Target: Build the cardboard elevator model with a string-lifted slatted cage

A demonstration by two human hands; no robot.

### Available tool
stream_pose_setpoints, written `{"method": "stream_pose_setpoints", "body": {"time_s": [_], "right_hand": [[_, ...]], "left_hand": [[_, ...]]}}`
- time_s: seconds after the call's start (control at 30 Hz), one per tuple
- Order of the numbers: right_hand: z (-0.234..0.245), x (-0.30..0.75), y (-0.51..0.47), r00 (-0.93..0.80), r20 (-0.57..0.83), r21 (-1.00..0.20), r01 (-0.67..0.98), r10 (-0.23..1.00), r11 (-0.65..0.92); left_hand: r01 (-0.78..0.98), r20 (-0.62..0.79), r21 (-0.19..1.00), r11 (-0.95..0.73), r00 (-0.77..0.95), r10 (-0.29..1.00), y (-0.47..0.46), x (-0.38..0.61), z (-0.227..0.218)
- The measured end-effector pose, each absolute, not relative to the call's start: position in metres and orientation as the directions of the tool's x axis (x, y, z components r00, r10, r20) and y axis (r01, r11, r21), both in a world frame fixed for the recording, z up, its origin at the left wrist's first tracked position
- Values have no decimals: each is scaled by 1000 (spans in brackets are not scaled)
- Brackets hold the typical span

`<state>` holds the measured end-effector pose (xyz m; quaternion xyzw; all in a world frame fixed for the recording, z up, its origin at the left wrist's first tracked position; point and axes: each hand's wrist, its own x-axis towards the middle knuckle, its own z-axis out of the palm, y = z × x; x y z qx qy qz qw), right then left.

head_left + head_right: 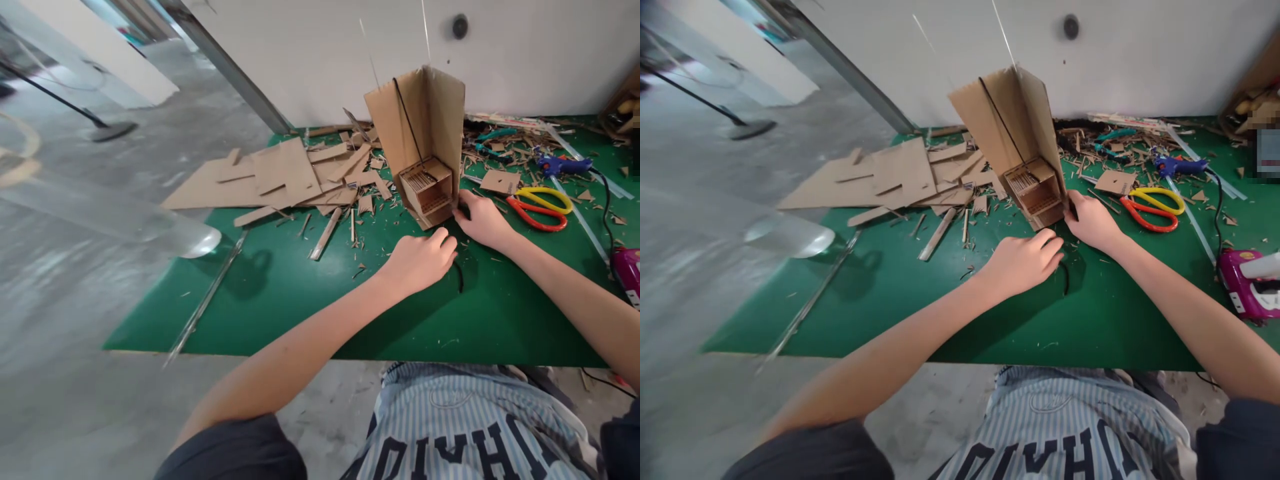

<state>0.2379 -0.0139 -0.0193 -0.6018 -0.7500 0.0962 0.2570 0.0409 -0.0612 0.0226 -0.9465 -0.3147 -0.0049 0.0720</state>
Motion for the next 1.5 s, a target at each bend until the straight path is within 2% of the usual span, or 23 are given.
{"method": "stream_pose_setpoints", "body": {"time_s": [0.2, 0.47, 0.67, 0.83, 0.93, 1.07, 1.13, 1.2, 1.3, 1.37, 1.43, 1.5], "right_hand": [[-18, 235, -20, -151, 294, -475, 834, 944, 281], [-17, 232, -21, -165, 300, -486, 821, 940, 299], [-19, 231, -21, -160, 314, -485, 820, 936, 303], [-19, 232, -20, -166, 311, -481, 822, 936, 305], [-19, 232, -19, -166, 299, -495, 815, 940, 301], [-18, 231, -20, -177, 292, -525, 792, 940, 312], [-18, 231, -20, -191, 291, -512, 797, 938, 321], [-18, 230, -20, -188, 285, -482, 819, 940, 311], [-18, 230, -20, -173, 279, -459, 840, 945, 289], [-19, 229, -20, -173, 278, -463, 838, 945, 289], [-20, 229, -20, -165, 269, -471, 837, 949, 279], [-20, 230, -19, -157, 250, -469, 844, 955, 261]], "left_hand": [[737, -14, -60, -673, 674, 739, -43, 50, 13], [761, 62, -1, -649, 648, 759, -34, 63, 5], [773, 24, 3, -635, 635, 772, -27, 59, 4], [777, 21, 59, -627, 627, 779, -24, 58, 2], [790, 15, 185, -584, 592, 806, -26, 55, 0], [721, 67, 545, -428, 471, 879, -33, 46, 0], [621, -24, 743, -250, 397, 917, -37, 43, 2], [457, -178, 890, -2, 351, 919, -39, 43, 6], [171, -338, 939, 299, 296, 893, -41, 48, 13], [79, -362, 932, 353, 250, 898, -41, 48, 15], [116, -304, 952, 284, 223, 926, -41, 43, 14], [261, -147, 962, 86, 224, 963, -39, 33, 11]]}}
